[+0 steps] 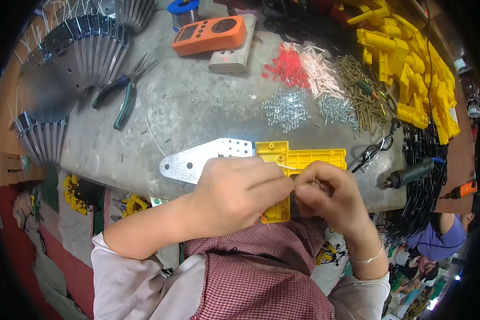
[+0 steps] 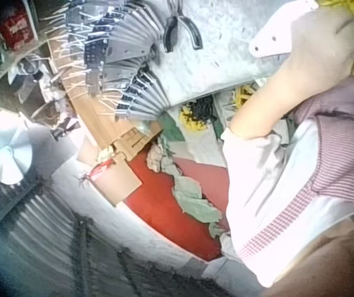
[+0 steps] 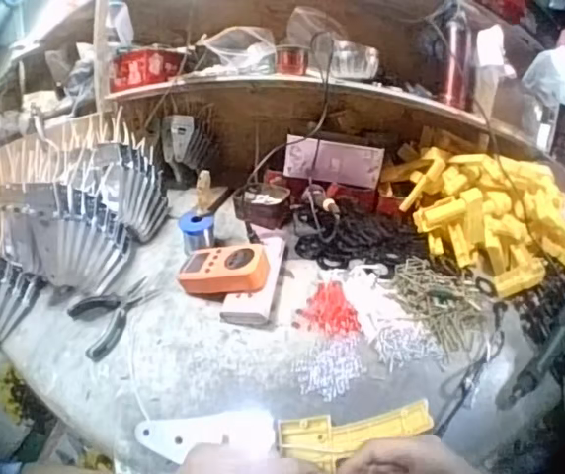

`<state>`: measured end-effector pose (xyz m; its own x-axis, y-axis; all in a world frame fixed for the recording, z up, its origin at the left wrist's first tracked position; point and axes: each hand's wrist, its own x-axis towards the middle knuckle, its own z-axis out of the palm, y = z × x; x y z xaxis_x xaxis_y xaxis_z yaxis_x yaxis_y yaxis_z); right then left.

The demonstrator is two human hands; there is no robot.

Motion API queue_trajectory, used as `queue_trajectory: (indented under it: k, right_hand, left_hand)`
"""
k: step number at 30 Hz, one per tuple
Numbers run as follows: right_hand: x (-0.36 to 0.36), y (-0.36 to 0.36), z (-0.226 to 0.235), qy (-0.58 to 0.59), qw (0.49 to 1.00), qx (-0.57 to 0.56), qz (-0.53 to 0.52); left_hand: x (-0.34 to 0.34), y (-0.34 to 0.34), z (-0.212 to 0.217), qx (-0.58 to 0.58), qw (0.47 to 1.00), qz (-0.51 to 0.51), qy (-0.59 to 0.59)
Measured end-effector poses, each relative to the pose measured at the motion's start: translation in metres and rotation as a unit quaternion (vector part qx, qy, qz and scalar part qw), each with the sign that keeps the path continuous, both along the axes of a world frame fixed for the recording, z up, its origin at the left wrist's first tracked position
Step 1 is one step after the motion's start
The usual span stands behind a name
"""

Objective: Assembling a yellow handheld electronic device, including screwing components together and soldering wires.

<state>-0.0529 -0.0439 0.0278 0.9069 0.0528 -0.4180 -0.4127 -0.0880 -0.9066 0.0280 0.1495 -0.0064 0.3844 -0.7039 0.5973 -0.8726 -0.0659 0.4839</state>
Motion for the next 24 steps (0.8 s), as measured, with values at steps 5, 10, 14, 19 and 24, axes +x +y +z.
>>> queue_trajectory:
  k: [5,10,14,19,24]
  right_hand:
    - [-0.006,0.011,-0.008,-0.433,0.820,-0.369,0.063]
    - [-0.006,0.010,-0.007,-0.307,0.909,-0.273,0.076]
    - [-0.007,0.006,-0.009,-0.247,0.949,-0.193,0.032]
    - [-0.003,0.000,0.003,-0.228,0.944,-0.203,0.126]
    - [0.024,-0.032,0.008,-0.231,0.934,-0.263,0.065]
  left_hand:
    - [0.003,-0.003,-0.002,-0.023,0.993,-0.012,0.113]
    - [-0.001,-0.001,0.007,0.003,0.984,-0.001,0.179]
    - [0.024,0.016,0.019,0.022,0.974,-0.063,0.215]
    - [0.021,0.023,0.021,0.033,0.962,-0.003,0.271]
    - [0.017,0.004,0.019,-0.021,0.919,0.097,0.381]
